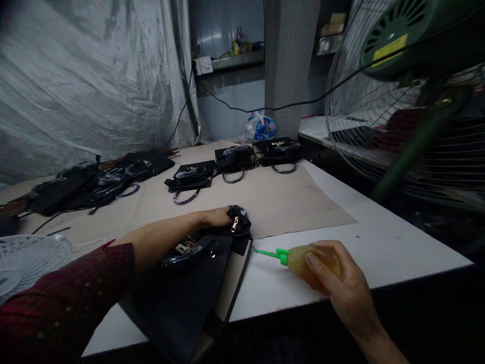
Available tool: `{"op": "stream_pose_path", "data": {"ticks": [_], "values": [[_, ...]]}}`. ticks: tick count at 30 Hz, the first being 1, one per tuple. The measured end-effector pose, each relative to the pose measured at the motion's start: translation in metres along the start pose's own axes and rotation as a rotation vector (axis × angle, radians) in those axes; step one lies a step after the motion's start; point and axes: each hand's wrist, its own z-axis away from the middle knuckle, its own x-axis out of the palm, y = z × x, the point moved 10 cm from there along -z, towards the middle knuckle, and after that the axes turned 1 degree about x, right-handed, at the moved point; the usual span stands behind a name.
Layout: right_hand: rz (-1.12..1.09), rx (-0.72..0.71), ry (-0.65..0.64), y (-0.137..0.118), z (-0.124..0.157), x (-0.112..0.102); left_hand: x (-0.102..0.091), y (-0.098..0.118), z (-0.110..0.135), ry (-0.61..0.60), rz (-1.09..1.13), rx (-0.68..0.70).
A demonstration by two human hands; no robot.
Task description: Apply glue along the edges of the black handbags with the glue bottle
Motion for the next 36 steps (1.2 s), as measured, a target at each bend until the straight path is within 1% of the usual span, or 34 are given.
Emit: {"op": "stream_pose_path", "data": {"ticks": [2,4,8,13,19,23,26,27,30,34,36], "values": [[0.176,-0.114,0.001,-0.013,-0.005,0.002,0.000,0.000,-0.002,-0.005,-0.019,-0.014],[0.268,-0.212,0.017,-0.027,-0.010,0.007,0.000,0.001,-0.002,-0.013,-0.040,-0.022],[0.364,-0.337,-0.020,-0.048,-0.021,0.022,0.002,0.009,0.000,-0.040,-0.089,-0.024],[0.464,-0.457,-0.127,-0.066,-0.026,0.038,0.001,0.018,0.004,-0.041,-0.139,-0.024],[0.444,-0.561,-0.281,-0.087,-0.019,0.056,0.002,0.025,0.009,-0.043,-0.169,-0.003],[0.430,-0.603,-0.253,-0.100,-0.015,0.055,0.002,0.027,0.008,-0.040,-0.190,0.015],[0.415,-0.616,-0.334,-0.103,-0.012,0.062,0.003,0.027,0.007,-0.044,-0.193,0.035],[0.411,-0.626,-0.339,-0.105,-0.011,0.063,0.004,0.027,0.006,-0.048,-0.192,0.043],[0.401,-0.648,-0.302,-0.109,-0.009,0.060,0.005,0.029,0.006,-0.056,-0.192,0.067],[0.386,-0.631,-0.400,-0.104,-0.004,0.065,0.003,0.029,0.004,-0.050,-0.196,0.075],[0.418,-0.626,-0.342,-0.102,-0.009,0.060,0.002,0.027,0.004,-0.041,-0.199,0.061]]}}
